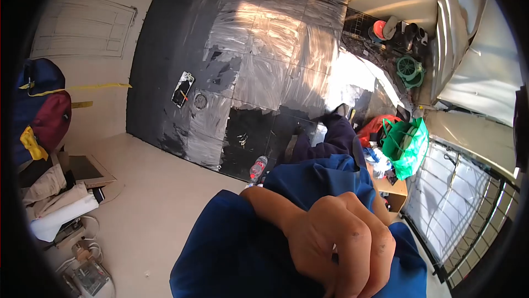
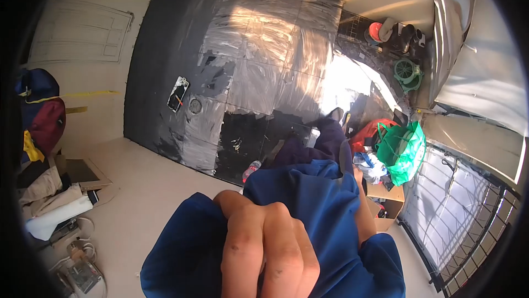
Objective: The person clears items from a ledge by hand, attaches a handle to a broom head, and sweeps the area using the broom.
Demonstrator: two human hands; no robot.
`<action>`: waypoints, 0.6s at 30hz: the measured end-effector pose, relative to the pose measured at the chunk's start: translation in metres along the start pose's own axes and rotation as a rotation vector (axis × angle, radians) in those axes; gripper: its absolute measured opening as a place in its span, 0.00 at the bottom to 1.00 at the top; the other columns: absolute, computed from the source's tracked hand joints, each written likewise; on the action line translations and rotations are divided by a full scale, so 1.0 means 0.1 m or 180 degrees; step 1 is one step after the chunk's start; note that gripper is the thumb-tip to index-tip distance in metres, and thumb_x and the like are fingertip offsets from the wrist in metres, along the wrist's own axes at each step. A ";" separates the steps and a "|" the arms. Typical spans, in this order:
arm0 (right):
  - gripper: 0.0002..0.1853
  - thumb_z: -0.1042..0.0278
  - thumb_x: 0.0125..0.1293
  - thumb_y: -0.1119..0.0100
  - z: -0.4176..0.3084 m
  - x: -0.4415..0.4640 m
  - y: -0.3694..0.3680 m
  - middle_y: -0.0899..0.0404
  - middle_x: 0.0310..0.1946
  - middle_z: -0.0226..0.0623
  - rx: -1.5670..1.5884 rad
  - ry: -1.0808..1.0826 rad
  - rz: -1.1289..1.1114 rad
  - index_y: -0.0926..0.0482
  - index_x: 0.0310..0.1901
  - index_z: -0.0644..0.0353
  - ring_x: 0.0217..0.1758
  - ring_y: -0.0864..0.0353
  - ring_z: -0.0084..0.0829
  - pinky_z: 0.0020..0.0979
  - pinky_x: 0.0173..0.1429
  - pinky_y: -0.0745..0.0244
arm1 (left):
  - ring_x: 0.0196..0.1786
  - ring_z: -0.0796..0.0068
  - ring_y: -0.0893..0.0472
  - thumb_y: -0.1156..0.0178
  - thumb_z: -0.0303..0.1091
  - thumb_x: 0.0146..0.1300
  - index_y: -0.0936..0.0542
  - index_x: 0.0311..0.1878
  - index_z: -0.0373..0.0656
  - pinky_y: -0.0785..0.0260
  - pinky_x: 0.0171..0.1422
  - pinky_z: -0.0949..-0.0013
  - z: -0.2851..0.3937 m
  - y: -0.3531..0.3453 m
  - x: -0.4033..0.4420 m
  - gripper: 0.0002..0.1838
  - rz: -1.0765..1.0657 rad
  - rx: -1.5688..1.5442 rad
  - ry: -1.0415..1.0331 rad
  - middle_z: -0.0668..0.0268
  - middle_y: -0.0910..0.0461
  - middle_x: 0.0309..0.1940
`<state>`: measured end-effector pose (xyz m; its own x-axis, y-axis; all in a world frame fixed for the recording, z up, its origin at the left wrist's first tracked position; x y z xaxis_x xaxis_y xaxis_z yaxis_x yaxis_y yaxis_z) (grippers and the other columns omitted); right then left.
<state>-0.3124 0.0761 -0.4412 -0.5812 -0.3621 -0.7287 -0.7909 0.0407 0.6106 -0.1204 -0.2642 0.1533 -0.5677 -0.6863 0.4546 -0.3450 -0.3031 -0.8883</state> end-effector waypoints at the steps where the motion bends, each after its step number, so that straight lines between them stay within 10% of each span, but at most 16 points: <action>1: 0.20 0.59 0.63 0.38 -0.11 0.10 0.07 0.14 0.36 0.45 0.0008 0.0059 0.0030 0.16 0.47 0.69 0.39 0.15 0.33 0.34 0.47 0.22 | 0.31 0.64 0.20 0.36 0.29 0.67 0.17 0.32 0.33 0.26 0.33 0.71 0.07 -0.01 0.02 0.09 -0.0044 -0.0132 0.0001 0.51 0.18 0.30; 9: 0.14 0.68 0.66 0.43 -1.89 1.51 1.19 0.17 0.34 0.34 0.1259 0.0410 0.0106 0.21 0.51 0.62 0.33 0.16 0.30 0.35 0.39 0.17 | 0.31 0.66 0.21 0.36 0.29 0.67 0.16 0.30 0.36 0.25 0.34 0.71 0.68 0.41 0.53 0.09 -0.0142 0.0018 -0.0680 0.52 0.17 0.30; 16: 0.13 0.69 0.67 0.39 -5.51 3.09 2.38 0.19 0.38 0.30 0.1411 0.2446 0.0163 0.22 0.51 0.61 0.39 0.20 0.22 0.27 0.45 0.23 | 0.34 0.68 0.21 0.29 0.28 0.61 0.18 0.26 0.42 0.25 0.36 0.72 1.20 1.98 1.13 0.09 0.0630 0.1261 -0.1606 0.59 0.17 0.30; 18: 0.15 0.70 0.63 0.36 -6.62 3.29 2.65 0.21 0.51 0.39 0.0997 0.2898 0.0048 0.22 0.50 0.63 0.55 0.21 0.32 0.34 0.58 0.25 | 0.36 0.66 0.22 0.29 0.27 0.60 0.19 0.25 0.42 0.25 0.36 0.70 1.25 2.60 1.30 0.09 0.1018 0.1916 -0.1435 0.59 0.16 0.31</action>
<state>-0.5871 -0.6488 -0.3141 -0.3246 -0.9381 -0.1210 -0.8765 0.2503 0.4112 -0.1902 -0.5144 -0.0264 -0.1711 -0.9610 0.2174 0.3161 -0.2626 -0.9117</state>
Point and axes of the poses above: each hand's wrist, its own x-axis towards the middle knuckle, its own y-axis out of the back of the hand, z = x × y, the point moved 5 cm from there along x, towards the middle knuckle
